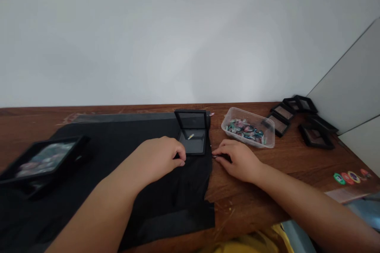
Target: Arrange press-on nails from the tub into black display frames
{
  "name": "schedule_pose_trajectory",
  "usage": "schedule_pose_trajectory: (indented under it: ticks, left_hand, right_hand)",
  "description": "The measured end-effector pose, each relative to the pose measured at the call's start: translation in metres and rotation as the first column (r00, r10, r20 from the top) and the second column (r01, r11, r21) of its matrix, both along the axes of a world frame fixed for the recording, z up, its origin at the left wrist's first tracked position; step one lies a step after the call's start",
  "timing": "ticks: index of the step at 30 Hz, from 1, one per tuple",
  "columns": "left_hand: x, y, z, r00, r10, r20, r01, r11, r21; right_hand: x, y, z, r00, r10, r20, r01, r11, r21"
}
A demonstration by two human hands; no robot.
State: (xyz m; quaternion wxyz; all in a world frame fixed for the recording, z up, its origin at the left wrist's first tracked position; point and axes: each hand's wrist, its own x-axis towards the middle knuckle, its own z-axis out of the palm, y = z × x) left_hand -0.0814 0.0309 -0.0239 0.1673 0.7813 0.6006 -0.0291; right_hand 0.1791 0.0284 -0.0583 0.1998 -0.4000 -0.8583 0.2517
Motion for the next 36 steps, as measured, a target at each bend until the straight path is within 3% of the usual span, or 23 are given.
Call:
schedule_pose_trajectory:
  ticks: [9,16,23,36]
  left_hand:
    - [-0.0037,-0.0023,0.0033,0.997,-0.078,0.013,0.078,0.994,-0.071]
    - [-0.0053,-0.0004,0.0023,0.999,0.025,0.027,-0.023,0.998,-0.051]
    - [-0.0046,0.0004,0.0009,0.997,0.014,0.071,-0.011,0.999,-0.043]
    - [-0.0007,-0.0003,0.0001,0.999,0.032,-0.004,-0.032,0.999,-0.013]
  right_hand:
    - [0.0011,-0.0053,0.0038,1.0,-0.001,0.03,0.002,1.0,-0.013]
    - [0.0013,-0.0086,0.0055,0.997,-0.014,0.08,0.017,0.999,-0.04]
    - [-0.0003,-0.0087,0.0079,0.996,-0.025,0.089,0.03,0.998,-0.054]
    - [0.0025,-0.0033,0.0062,1.0,-0.015,0.023,0.017,0.996,-0.086]
